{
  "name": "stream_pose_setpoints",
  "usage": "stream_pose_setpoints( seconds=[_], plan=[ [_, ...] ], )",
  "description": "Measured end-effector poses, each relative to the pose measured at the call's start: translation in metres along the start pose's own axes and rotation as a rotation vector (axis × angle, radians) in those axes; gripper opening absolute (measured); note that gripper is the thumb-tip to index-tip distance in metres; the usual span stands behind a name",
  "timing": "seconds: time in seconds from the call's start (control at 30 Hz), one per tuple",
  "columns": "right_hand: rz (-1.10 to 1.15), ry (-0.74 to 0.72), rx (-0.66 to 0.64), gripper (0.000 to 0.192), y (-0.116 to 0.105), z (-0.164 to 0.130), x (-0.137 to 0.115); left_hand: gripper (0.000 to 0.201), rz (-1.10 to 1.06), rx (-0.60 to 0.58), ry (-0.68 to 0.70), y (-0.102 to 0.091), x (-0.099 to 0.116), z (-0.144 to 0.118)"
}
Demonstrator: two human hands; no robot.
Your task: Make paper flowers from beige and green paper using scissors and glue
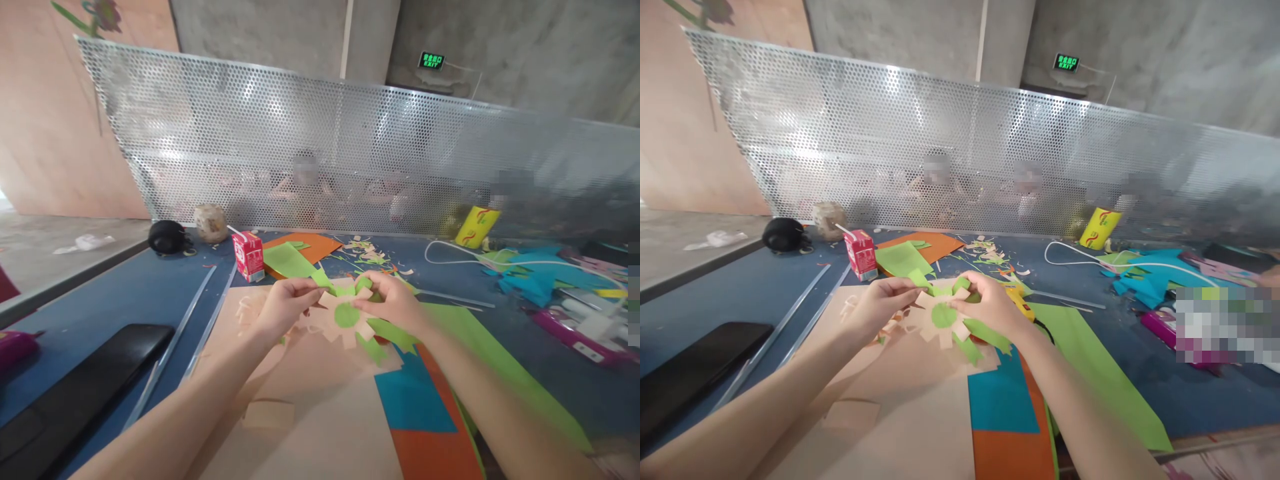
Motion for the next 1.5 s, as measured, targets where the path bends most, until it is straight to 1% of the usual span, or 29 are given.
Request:
stream_pose_setpoints(
  seconds=[0.33, 0.53, 0.73, 1.0, 1.33, 1.5],
  plan=[
    [0.001, -0.001, 0.011, 0.016, -0.002, 0.001, 0.001, 0.023, -0.010, 0.009, -0.015, 0.001, 0.005, -0.004],
    [0.017, 0.017, 0.021, 0.019, -0.002, 0.003, 0.003, 0.023, -0.028, 0.016, -0.050, 0.000, 0.004, -0.004],
    [0.040, 0.023, 0.025, 0.020, -0.002, 0.003, 0.003, 0.023, -0.090, -0.011, -0.095, 0.002, 0.001, -0.004],
    [0.016, 0.021, 0.032, 0.021, -0.003, 0.003, 0.004, 0.025, -0.187, -0.033, -0.148, 0.006, 0.001, -0.005],
    [0.003, 0.022, 0.034, 0.020, -0.004, 0.001, 0.004, 0.025, -0.234, -0.055, -0.168, 0.007, -0.005, -0.004],
    [-0.001, 0.010, 0.036, 0.018, -0.005, 0.003, 0.005, 0.024, -0.265, -0.037, -0.194, 0.005, -0.007, -0.003]
  ],
)
Point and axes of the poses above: each hand's wrist, its own z-axis towards the middle knuckle, its own y-axis out of the palm, x = y × z, the point moved 6 cm from there along z, towards the middle knuckle, and after that the axes turned 8 degrees about x, right-handed, at the moved point
